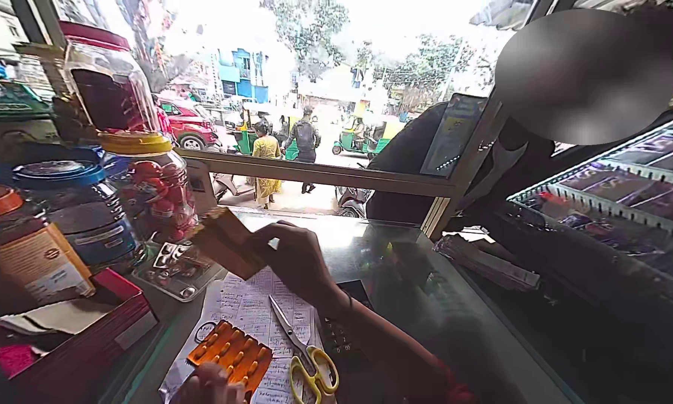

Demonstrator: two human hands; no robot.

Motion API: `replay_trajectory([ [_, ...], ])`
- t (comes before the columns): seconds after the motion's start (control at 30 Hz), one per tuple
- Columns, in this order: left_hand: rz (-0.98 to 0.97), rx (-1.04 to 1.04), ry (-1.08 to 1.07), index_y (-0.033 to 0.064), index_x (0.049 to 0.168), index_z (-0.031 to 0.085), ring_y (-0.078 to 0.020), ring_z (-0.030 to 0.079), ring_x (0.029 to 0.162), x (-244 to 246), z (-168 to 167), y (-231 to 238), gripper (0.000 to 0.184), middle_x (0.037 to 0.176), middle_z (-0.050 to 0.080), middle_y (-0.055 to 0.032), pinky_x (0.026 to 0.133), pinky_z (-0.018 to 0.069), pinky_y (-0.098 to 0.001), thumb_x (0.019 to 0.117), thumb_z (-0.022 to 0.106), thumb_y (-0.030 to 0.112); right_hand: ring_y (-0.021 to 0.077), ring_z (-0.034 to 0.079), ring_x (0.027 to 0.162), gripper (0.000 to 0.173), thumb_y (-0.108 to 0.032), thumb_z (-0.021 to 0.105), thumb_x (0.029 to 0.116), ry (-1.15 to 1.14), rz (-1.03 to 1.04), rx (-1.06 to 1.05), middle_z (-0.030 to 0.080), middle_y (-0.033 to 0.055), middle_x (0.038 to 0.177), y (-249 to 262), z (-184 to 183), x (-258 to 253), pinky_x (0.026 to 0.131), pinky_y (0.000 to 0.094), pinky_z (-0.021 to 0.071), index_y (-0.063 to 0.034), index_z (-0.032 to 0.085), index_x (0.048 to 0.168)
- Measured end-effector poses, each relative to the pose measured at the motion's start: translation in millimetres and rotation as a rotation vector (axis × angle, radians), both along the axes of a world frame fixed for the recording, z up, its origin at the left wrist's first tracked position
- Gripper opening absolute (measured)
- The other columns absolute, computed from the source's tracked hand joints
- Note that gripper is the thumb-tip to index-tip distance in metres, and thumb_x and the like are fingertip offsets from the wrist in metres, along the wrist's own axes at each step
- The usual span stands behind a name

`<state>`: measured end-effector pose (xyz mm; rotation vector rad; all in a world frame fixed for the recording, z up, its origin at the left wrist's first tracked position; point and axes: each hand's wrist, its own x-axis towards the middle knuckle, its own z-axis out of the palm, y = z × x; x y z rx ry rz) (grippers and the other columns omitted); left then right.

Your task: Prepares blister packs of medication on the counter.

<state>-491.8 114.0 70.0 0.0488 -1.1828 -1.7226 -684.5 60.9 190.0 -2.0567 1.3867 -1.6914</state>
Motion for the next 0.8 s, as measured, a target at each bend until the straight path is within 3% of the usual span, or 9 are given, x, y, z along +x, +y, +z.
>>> replay_trajectory([
  [0.07,-0.038,0.027,-0.09,0.028,0.127,0.07,0.007,0.055,0.056,-21.1,-6.8,-10.8,0.034,0.069,0.062,0.0161,0.055,0.0481,-0.012,0.102,0.054,0.044,-0.0044,0.051,0.06,0.013,-0.013,0.071,0.0914,0.016,-0.019,0.011,0.067,-0.0014,0.076,23.2,-5.7,-33.9,0.056,0.0148,0.0415,-0.0031,0.076,0.086],
  [0.17,-0.004,0.201,-0.172,0.0147,0.134,0.061,0.0073,0.044,0.044,-57.0,-3.2,-2.5,0.041,0.084,0.07,0.0098,0.042,0.0401,-0.0098,0.1019,0.057,0.04,-0.0118,0.042,0.058,0.017,-0.015,0.068,0.0912,0.024,0.045,0.087,0.061,-0.0065,0.073,57.9,-23.9,-63.6,0.052,0.0075,0.0336,-0.0023,0.076,0.084],
  [0.23,0.01,0.279,-0.202,0.0143,0.124,0.058,0.0076,0.047,0.047,-71.3,0.6,4.9,0.031,0.089,0.072,0.0086,0.045,0.0417,-0.0091,0.1013,0.06,0.035,-0.0123,0.046,0.06,0.015,-0.016,0.07,0.0899,0.01,0.076,0.157,0.061,-0.008,0.074,76.0,-39.3,-71.9,0.053,0.0063,0.0365,-0.0042,0.077,0.085],
  [0.3,0.024,0.349,-0.161,0.0167,0.1,0.068,0.0047,0.051,0.047,-82.6,-2.0,8.9,0.008,0.069,0.066,0.0081,0.046,0.0438,-0.0117,0.0984,0.063,0.023,-0.0117,0.047,0.061,0.015,-0.018,0.071,0.0896,-0.005,0.085,0.204,0.061,-0.0081,0.076,89.2,-53.5,-75.5,0.053,0.0059,0.0373,-0.0054,0.078,0.085],
  [0.37,0.068,0.38,-0.149,0.0137,0.086,0.074,0.0031,0.05,0.042,-93.6,-3.0,8.3,0.02,0.055,0.06,0.0073,0.042,0.0427,-0.0133,0.0971,0.058,0.008,-0.0114,0.048,0.063,0.018,-0.02,0.068,0.0924,-0.012,0.089,0.232,0.06,-0.0081,0.079,97.2,-60.9,-81.8,0.053,0.0058,0.0379,-0.0057,0.077,0.087],
  [0.43,0.161,0.357,-0.193,0.0117,0.082,0.074,0.0045,0.048,0.041,-99.8,5.5,13.0,0.025,0.053,0.059,0.0083,0.042,0.0411,-0.0122,0.0954,0.056,0.0,-0.0112,0.045,0.065,0.029,-0.021,0.052,0.0957,-0.034,0.092,0.298,0.06,-0.0103,0.081,103.0,-60.6,-93.3,0.055,0.0082,0.0351,-0.0064,0.077,0.092],
  [0.57,0.317,0.141,-0.209,0.0139,0.081,0.075,0.0054,0.06,0.055,-101.9,8.6,19.5,0.017,0.067,0.07,0.0095,0.054,0.0506,-0.012,0.0888,0.067,0.001,-0.0091,0.033,0.051,0.04,-0.007,0.033,0.084,-0.194,0.039,0.412,0.052,-0.0154,0.071,108.2,-40.0,-111.0,0.045,0.0106,0.0245,-0.0094,0.071,0.096],
  [0.67,0.39,-0.019,-0.16,0.0157,0.083,0.077,0.0021,0.065,0.062,-105.0,-1.8,18.6,0.006,0.071,0.072,0.0081,0.06,0.0552,-0.0158,0.0813,0.079,0.01,-0.0082,0.045,0.058,0.038,0.001,0.037,0.0868,-0.138,0.037,0.366,0.055,-0.0108,0.082,115.4,-19.0,-109.7,0.05,0.0085,0.0363,-0.0047,0.068,0.108],
  [0.8,0.415,-0.207,-0.259,0.0173,0.081,0.073,0.0111,0.054,0.059,-102.4,-7.0,14.2,0.014,0.067,0.065,0.0154,0.055,0.0462,-0.008,0.0744,0.086,0.019,0.0015,0.067,0.089,0.025,-0.003,0.059,0.0957,0.029,0.117,0.112,0.065,0.0017,0.111,116.8,-6.8,-98.6,0.08,0.0181,0.0596,-0.0006,0.069,0.119],
])
